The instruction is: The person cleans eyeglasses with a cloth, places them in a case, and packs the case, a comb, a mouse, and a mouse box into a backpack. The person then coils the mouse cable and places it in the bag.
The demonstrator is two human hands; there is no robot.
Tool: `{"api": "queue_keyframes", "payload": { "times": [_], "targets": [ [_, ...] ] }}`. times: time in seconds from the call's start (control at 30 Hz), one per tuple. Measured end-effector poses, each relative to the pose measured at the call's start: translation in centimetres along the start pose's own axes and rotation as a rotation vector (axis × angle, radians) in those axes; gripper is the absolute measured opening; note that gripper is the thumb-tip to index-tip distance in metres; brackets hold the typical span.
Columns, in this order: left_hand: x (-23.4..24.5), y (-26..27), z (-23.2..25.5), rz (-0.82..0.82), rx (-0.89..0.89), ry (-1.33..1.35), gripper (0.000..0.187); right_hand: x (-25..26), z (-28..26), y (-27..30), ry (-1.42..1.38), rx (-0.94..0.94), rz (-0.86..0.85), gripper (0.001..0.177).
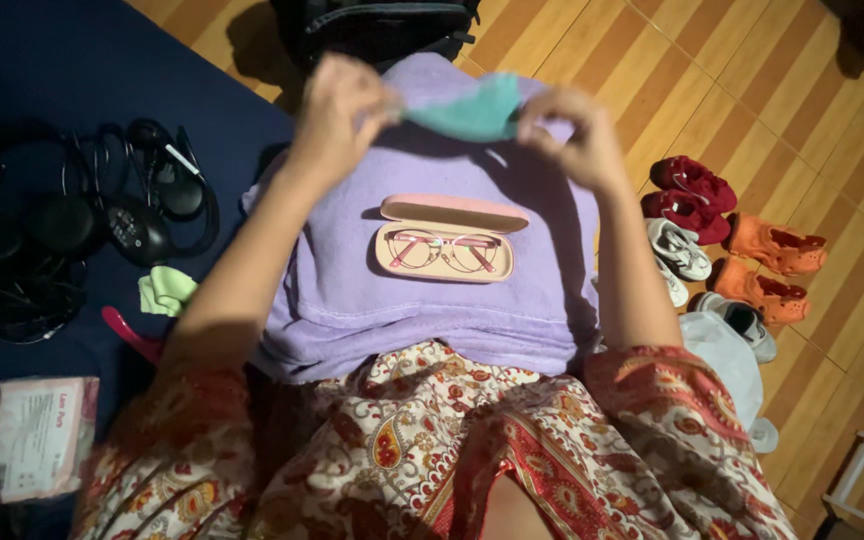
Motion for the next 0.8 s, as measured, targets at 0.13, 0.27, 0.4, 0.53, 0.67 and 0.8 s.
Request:
{"api": "queue_keyframes", "payload": {
  "times": [0.13, 0.27, 0.4, 0.53, 0.67, 0.8],
  "targets": [
    [-2.0, 4.0, -0.4, -0.210, 0.017, 0.029, 0.019, -1.9, 2.2, 2.1, 0.043, -0.305, -0.197, 0.010],
    [-2.8, 4.5, -1.7, -0.257, 0.100, 0.099, 0.022, -1.0, 4.0, 2.0, -0.068, -0.500, -0.067, 0.009],
    [-3.9, 3.8, -4.6, -0.320, 0.477, 0.237, 0.019, -0.7, 4.3, 0.5, -0.106, -0.441, 0.052, 0.008],
    [-3.5, 3.2, -3.7, -0.301, 0.350, 0.186, 0.020, -1.2, 4.4, 0.2, 0.034, -0.440, 0.047, 0.009],
    [-2.7, 3.3, -2.2, -0.276, 0.182, 0.117, 0.028, -1.6, 3.5, 0.5, 0.184, -0.429, -0.005, 0.011],
    [-3.1, 3.7, -2.5, -0.309, 0.245, 0.119, 0.039, -1.8, 2.9, 0.3, 0.295, -0.394, 0.019, 0.012]
  ]
}}
Point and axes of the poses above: each hand's wrist, its own y-axis away from the middle knuckle, its own x-axis out of the back of the hand, z = x × y, the point moved 7 cm from there along -y, towards the middle knuckle, and after that the axes turned 12 degrees about -y, right-handed, at the moved point
